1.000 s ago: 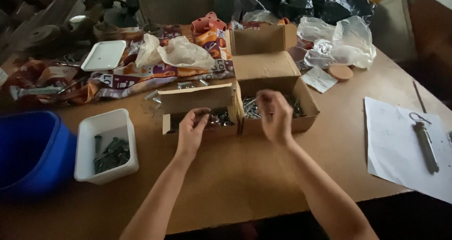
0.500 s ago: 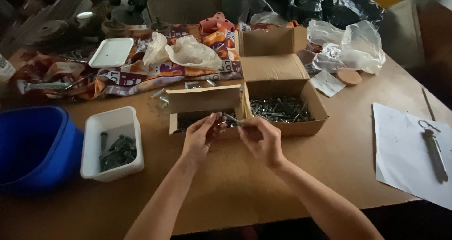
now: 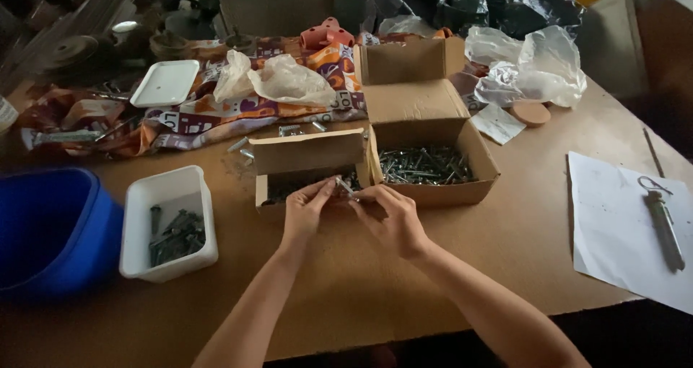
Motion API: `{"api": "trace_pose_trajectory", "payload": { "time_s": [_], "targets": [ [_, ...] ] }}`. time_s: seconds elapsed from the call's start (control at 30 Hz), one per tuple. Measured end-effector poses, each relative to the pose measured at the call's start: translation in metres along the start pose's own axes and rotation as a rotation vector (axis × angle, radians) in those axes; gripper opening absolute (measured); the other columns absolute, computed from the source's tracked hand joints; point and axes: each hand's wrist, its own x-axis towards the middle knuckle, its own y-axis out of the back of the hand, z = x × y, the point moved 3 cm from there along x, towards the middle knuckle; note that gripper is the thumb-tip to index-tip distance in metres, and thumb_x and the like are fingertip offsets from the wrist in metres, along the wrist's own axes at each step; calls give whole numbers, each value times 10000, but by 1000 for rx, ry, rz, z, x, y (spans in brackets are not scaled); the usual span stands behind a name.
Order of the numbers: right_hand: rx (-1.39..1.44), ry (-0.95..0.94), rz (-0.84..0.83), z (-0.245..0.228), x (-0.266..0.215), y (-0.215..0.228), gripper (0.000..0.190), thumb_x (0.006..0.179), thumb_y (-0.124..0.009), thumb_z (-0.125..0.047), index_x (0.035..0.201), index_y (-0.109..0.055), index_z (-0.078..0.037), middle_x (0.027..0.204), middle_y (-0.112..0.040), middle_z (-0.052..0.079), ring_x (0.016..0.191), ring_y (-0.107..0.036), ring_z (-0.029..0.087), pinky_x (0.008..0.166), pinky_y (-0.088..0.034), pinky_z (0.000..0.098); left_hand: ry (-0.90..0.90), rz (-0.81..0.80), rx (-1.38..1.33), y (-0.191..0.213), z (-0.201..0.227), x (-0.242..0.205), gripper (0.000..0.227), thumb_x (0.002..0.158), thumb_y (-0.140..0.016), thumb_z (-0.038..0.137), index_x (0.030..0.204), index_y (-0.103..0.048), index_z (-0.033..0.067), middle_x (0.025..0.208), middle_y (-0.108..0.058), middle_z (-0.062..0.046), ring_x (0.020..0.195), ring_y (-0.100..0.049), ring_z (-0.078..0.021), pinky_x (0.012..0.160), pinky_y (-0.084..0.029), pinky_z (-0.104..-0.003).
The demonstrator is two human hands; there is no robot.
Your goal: Sorting various types of screws and bolts into different containers on a workshop table.
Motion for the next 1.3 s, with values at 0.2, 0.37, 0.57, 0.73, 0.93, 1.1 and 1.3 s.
{"api": "trace_pose_trajectory", "payload": {
  "time_s": [0.2,0.37,0.57,0.73,0.93,1.1,1.3],
  "targets": [
    [5,7,-82,1,-3,-3,136,862,-778,-9,979,-728,-56,882,-760,129,779,-771,332,627,-633,374,-117,-6,47,-1,9,-2,211,973,-733,184,1107,-808,39,1105,-782,-174,1108,-705,-254,1034,-516,-441],
    [32,19,-106,-6,0,0,118,877,-764,9,978,-723,-38,885,-755,141,785,-769,347,627,-636,375,-147,7,71,-2,14,-7,198,965,-736,175,1095,-810,46,1109,-783,-167,1118,-697,-243,1051,-501,-455],
    [-26,-24,-115,2,-3,-3,118,893,-746,-5,993,-725,-63,900,-748,115,810,-768,327,640,-640,379,-168,14,95,-4,22,-10,205,982,-727,185,1114,-809,52,1112,-781,-178,1122,-708,-289,1025,-520,-450],
    [-28,-28,-87,0,3,3,134,889,-712,55,992,-726,-29,898,-740,159,829,-763,382,649,-638,426,-168,17,45,-3,20,-7,246,997,-709,225,1135,-797,41,1134,-768,-214,1156,-691,-346,1034,-513,-476],
    [-60,5,-23,5,2,4,98,931,-735,-35,1017,-737,-81,899,-739,96,807,-766,311,640,-629,365,-10,-24,-163,-5,14,-5,261,903,-790,187,1119,-804,41,1091,-782,-161,1062,-681,-194,1002,-548,-414],
    [-20,1,-23,13,-1,7,113,961,-686,-36,1064,-728,-56,894,-740,148,803,-755,383,611,-621,410,44,-31,-217,7,-18,15,251,873,-832,136,1095,-798,23,1005,-780,-209,917,-750,-275,878,-598,-439],
    [-90,119,-36,6,2,5,109,917,-728,9,1011,-719,-45,876,-731,132,765,-755,350,622,-626,413,94,7,-310,3,-26,14,290,884,-812,142,1127,-777,-12,953,-768,-207,777,-771,-286,721,-654,-396]
  ]
}}
